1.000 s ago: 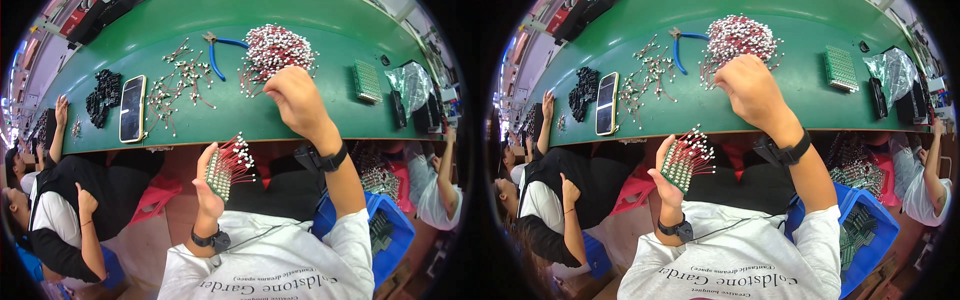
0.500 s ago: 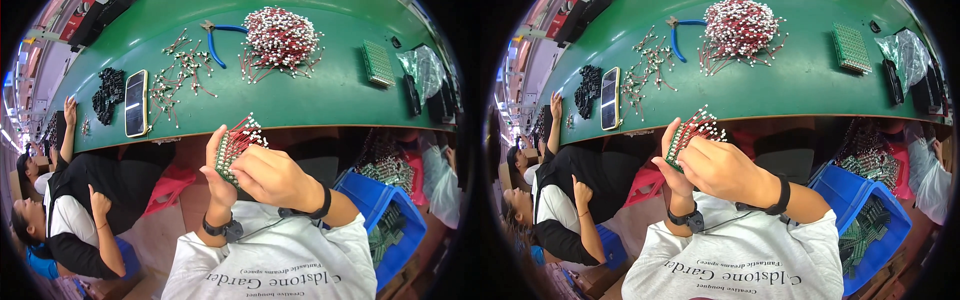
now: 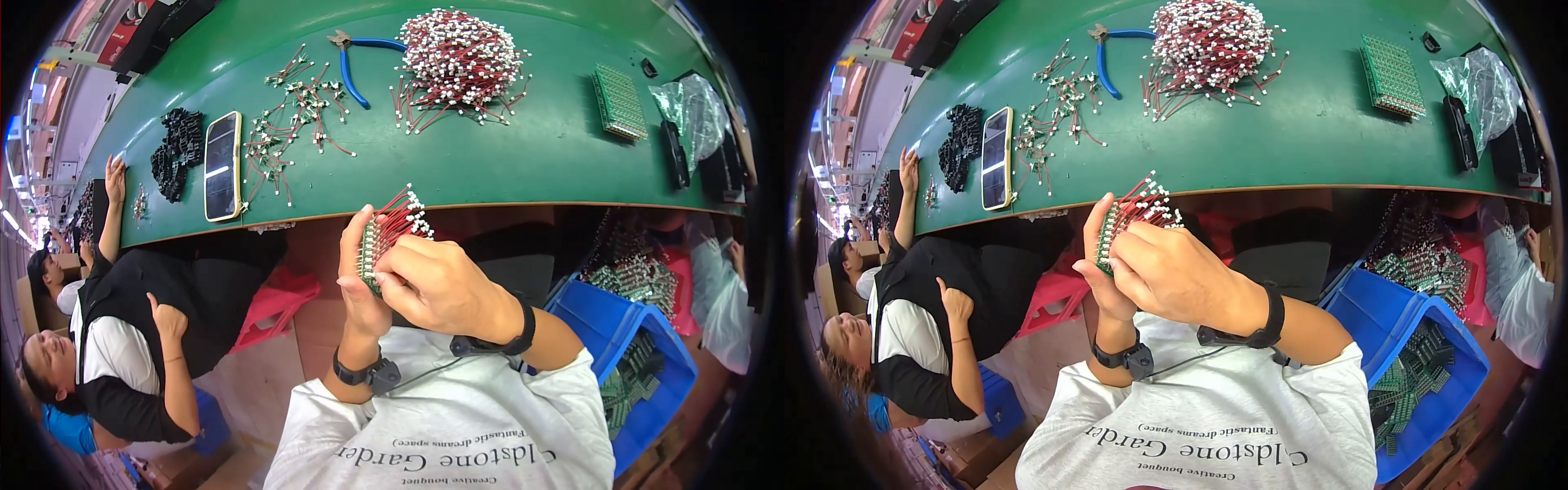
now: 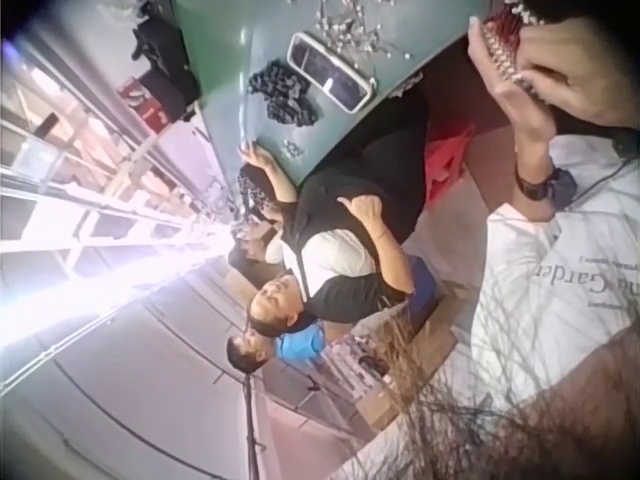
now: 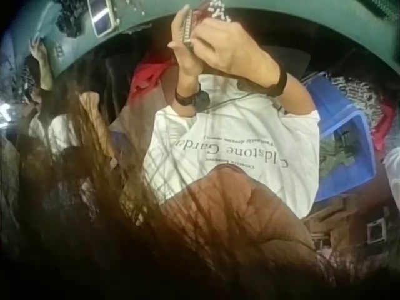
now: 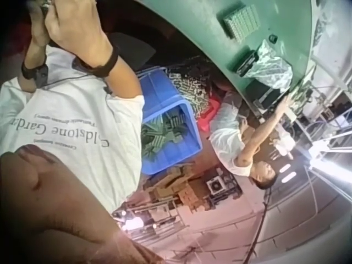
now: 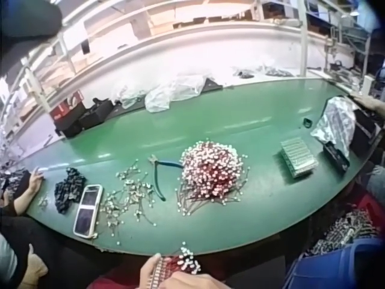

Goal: Manually inserting electronic components into a printed circuit board on an assembly line.

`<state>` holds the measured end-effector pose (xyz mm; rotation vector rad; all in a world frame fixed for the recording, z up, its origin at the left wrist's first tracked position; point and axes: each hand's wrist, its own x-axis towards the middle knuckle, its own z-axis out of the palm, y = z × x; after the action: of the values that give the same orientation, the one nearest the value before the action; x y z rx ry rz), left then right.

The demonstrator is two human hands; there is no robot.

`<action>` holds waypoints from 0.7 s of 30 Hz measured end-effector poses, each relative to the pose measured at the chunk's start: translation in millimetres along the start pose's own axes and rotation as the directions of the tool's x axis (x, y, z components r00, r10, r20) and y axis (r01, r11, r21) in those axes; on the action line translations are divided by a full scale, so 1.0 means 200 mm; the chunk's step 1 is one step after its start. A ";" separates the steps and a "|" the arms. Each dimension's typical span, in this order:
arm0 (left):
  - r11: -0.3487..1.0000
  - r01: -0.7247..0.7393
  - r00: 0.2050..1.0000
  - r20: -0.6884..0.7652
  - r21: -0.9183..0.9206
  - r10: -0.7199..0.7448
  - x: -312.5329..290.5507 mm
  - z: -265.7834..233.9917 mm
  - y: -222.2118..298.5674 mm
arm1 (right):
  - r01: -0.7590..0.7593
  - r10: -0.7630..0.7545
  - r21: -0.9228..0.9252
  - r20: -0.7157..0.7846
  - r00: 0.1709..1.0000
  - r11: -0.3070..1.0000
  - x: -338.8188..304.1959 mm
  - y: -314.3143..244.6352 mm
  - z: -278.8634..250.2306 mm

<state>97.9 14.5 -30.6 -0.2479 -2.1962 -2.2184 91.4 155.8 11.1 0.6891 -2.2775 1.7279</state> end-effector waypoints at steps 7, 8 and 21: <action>0.968 -0.116 0.993 -0.001 0.223 0.120 0.01 -0.05 -0.06 | -0.002 0.008 -0.095 0.062 0.998 0.995 0.00 -0.02 -0.01; 0.951 -0.152 0.988 0.016 0.269 0.154 0.00 -0.06 -0.07 | 0.043 -0.030 -0.124 0.105 0.994 0.991 0.01 -0.01 -0.01; 0.966 -0.093 0.994 0.080 0.241 0.076 -0.05 -0.14 -0.10 | 0.120 -0.047 -0.338 0.215 0.976 0.934 0.01 0.02 0.07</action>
<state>101.4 -14.6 -52.2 -0.4111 -2.4159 -1.9003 89.1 143.4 5.8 0.9027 -2.5561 1.2133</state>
